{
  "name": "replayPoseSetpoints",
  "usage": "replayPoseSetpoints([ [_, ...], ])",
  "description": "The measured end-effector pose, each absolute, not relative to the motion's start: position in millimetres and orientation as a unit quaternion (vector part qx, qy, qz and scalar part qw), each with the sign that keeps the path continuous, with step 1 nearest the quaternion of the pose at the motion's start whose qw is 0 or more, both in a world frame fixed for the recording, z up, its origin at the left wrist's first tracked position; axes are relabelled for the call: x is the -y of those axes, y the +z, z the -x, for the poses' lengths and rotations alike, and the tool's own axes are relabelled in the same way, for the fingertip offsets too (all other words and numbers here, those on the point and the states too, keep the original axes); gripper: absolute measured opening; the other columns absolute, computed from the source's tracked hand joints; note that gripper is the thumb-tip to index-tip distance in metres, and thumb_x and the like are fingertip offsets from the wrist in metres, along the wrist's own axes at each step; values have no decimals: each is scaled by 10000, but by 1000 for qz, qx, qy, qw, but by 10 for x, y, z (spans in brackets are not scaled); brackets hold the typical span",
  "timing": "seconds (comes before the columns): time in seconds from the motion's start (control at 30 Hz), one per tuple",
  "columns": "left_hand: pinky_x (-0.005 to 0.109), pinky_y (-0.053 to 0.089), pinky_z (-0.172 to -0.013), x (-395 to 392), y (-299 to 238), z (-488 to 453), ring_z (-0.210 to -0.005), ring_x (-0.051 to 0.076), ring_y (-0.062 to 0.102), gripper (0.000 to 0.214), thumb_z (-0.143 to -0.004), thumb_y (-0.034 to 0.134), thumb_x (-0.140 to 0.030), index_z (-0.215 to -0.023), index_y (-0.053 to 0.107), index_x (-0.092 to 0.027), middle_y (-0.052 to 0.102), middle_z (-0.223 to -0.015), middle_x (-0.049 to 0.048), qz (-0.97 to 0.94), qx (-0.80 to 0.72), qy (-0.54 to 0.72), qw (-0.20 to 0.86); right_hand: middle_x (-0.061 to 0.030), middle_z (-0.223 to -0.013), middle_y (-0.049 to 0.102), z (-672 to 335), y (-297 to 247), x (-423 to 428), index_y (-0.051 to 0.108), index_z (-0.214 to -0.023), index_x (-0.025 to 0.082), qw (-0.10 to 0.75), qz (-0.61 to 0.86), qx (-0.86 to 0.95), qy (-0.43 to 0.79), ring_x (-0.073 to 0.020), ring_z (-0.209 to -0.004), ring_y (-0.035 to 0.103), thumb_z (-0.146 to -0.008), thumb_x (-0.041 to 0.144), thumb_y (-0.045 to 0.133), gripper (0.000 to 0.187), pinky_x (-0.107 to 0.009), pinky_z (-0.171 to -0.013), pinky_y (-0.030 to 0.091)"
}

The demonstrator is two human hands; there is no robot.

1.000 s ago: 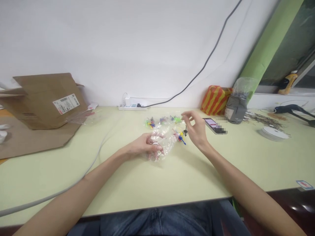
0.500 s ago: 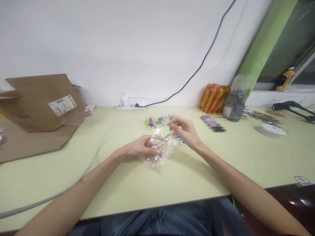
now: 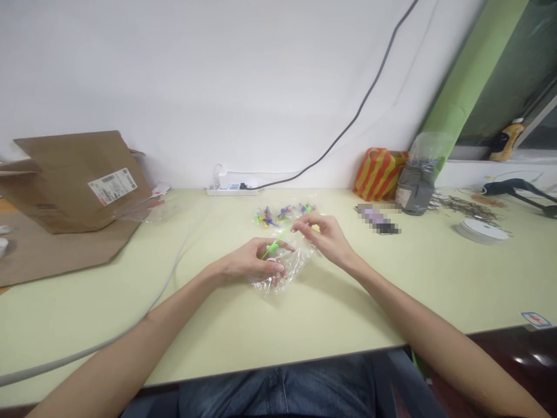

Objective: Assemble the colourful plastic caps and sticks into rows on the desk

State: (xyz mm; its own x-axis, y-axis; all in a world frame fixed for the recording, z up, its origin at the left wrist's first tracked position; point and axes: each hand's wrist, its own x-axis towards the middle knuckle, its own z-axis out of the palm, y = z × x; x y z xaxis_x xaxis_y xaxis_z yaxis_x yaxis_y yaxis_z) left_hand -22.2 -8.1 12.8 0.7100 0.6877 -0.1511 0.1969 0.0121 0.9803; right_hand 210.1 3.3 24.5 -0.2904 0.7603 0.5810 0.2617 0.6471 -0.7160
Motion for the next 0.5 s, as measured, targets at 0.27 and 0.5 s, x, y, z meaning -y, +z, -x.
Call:
replayPoseSetpoints([
  [0.27, 293, 535, -645, -40, 82, 201, -837, 253, 736, 695, -729, 836, -345, -1324, 525, -165, 742, -1012, 140, -653, -330, 415, 540, -70, -875, 708, -2429, 104, -395, 710, -760, 185, 303, 522, 795, 66, -219, -886, 587, -863, 264, 644, 146, -305, -773, 412],
  [0.5, 340, 549, -740, -34, 126, 210, -925, 269, 725, 728, -749, 816, -326, -1380, 473, -203, 734, -1064, 135, -678, -336, 425, 498, -73, -869, 697, -2384, 94, -329, 730, -731, 190, 161, 513, 840, 77, -223, -924, 582, -806, 285, 723, 121, -273, -714, 384],
])
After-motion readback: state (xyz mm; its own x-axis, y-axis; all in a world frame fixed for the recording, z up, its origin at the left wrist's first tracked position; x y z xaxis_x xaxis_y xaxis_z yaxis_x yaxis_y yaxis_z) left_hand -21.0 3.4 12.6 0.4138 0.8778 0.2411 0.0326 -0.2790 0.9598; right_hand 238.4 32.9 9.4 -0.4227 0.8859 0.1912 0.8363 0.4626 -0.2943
